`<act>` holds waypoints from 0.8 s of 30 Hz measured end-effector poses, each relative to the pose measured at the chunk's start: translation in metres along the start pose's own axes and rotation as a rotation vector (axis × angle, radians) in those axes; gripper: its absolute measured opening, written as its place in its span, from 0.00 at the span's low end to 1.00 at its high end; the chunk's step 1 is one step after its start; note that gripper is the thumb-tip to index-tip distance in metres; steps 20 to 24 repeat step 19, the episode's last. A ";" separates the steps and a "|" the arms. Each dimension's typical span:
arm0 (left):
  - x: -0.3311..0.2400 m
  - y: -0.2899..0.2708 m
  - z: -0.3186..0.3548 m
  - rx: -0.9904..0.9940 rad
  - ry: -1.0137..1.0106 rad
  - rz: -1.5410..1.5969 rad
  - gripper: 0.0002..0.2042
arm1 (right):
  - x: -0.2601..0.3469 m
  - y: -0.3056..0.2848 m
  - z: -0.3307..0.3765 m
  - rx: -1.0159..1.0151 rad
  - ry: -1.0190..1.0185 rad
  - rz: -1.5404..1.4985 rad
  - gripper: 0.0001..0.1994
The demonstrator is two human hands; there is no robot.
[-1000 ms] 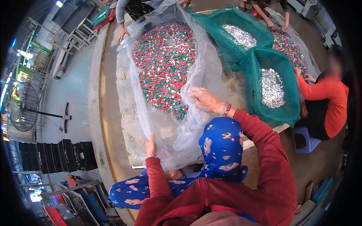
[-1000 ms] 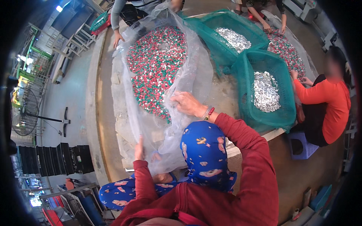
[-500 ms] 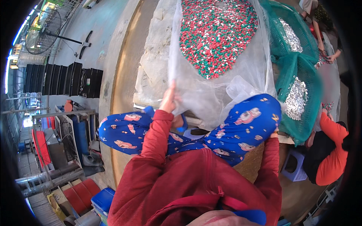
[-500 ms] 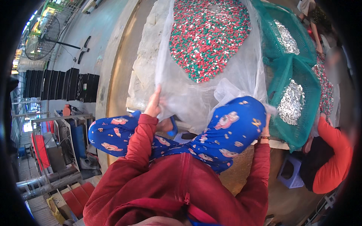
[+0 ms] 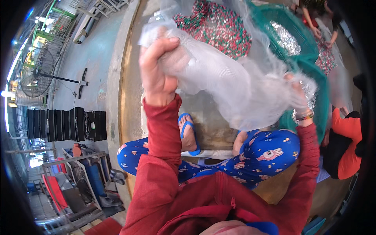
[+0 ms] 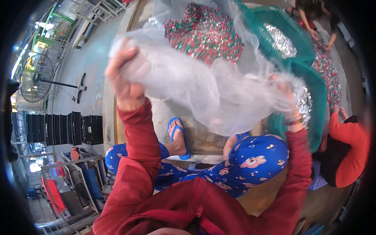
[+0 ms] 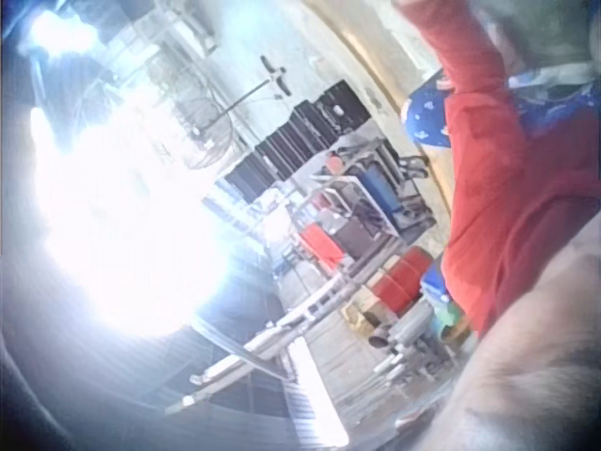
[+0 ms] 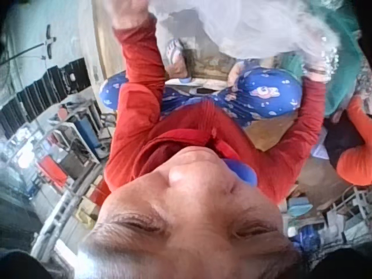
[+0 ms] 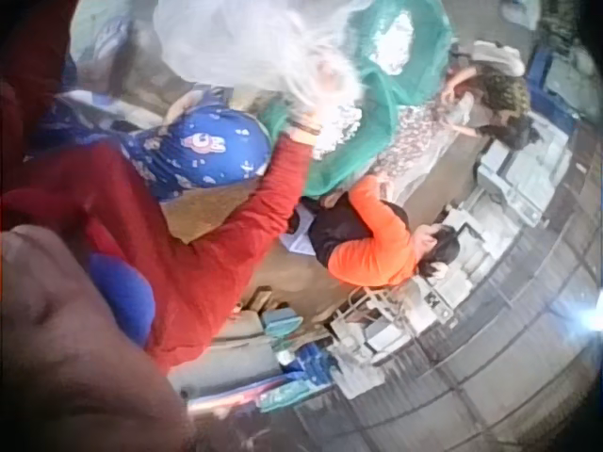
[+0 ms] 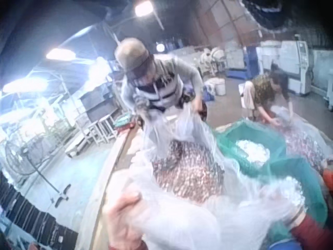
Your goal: The person sits cross-legged and sorts small red, green, and white plastic pieces by hand, picking them from a large pile on a white sheet and placing selected pieces into green baskets. Other workers are visible nearby performing similar sorting.
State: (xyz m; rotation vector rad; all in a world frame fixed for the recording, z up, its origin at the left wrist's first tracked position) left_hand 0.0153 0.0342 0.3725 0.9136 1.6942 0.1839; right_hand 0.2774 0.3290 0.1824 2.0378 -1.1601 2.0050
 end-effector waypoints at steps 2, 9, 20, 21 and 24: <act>-0.029 -0.016 0.023 0.112 -0.025 -0.152 0.14 | -0.014 0.005 0.013 0.162 0.271 -0.353 0.17; -0.061 -0.062 0.060 0.092 -0.697 -0.791 0.17 | -0.026 0.016 0.014 0.037 0.653 -0.583 0.14; -0.056 -0.055 0.088 -0.100 -0.996 -0.498 0.10 | 0.028 -0.007 0.006 0.341 0.558 -0.088 0.09; -0.056 -0.055 0.088 -0.100 -0.996 -0.498 0.10 | 0.028 -0.007 0.006 0.341 0.558 -0.088 0.09; -0.056 -0.055 0.088 -0.100 -0.996 -0.498 0.10 | 0.028 -0.007 0.006 0.341 0.558 -0.088 0.09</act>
Point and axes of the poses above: each hand's wrist, its own z-axis away from the middle knuckle, its own y-axis out of the palm, x = y × z, the point moved 1 cm from there along -z, towards the middle knuckle, and after that the axes turned 14 degrees about y, right-handed, at the moved point
